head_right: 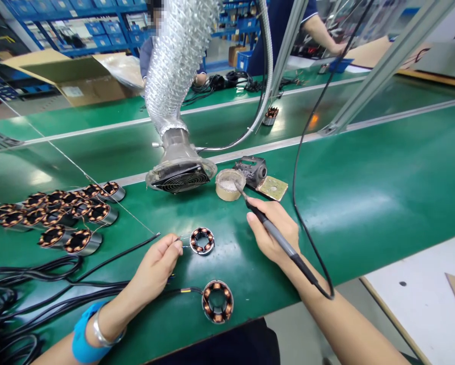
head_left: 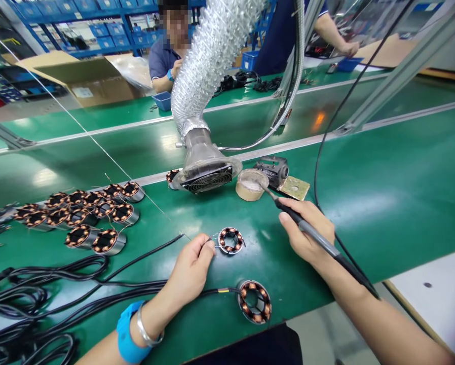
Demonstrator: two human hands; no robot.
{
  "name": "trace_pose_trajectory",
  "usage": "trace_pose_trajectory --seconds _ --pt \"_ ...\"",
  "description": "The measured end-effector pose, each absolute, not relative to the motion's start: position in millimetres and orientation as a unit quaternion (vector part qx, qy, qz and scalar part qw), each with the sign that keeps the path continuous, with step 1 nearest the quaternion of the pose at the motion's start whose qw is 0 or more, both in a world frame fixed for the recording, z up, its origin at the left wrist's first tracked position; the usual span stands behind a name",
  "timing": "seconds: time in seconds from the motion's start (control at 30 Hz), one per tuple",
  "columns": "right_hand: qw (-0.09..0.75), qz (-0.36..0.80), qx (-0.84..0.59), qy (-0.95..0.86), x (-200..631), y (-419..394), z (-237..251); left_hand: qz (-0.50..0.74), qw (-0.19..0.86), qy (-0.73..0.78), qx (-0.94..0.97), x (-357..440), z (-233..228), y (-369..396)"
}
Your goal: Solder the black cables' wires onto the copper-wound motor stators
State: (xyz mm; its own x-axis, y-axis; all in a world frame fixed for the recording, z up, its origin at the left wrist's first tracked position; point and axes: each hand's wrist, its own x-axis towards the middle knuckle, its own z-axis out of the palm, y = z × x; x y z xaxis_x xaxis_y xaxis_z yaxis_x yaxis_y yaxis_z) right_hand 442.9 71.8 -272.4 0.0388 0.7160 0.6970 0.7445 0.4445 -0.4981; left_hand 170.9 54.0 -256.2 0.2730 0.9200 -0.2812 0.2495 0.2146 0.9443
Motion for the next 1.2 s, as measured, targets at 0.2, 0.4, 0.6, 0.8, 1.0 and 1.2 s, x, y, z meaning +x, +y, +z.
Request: trace_pose_trajectory --seconds 0.2,0.4,0.6,0.8,1.0,1.2 --pt "0.515 0.071 -0.428 -0.74 410.8 68.7 -256.1 0.294 0.575 0.529 0.55 171.1 -255.4 54.6" --pt "0.453 0.115 -0.259 -0.845 369.4 86.8 -243.2 0.294 0.589 0.522 0.542 171.6 -252.5 53.8" --pt "0.469 0.148 -0.229 -0.84 357.7 85.5 -255.5 0.295 0.618 0.518 0.513 169.5 -248.9 56.3" --pt "0.498 0.164 -0.249 -0.814 361.5 80.1 -262.9 0.293 0.611 0.545 0.494 159.4 -240.2 65.0" --pt "0.504 0.171 -0.26 -0.806 364.1 78.3 -260.8 0.276 0.551 0.565 0.548 160.1 -236.1 67.1" --pt "0.5 0.175 -0.267 -0.805 363.1 77.5 -262.5 0.254 0.578 0.55 0.546 166.0 -236.7 68.1"
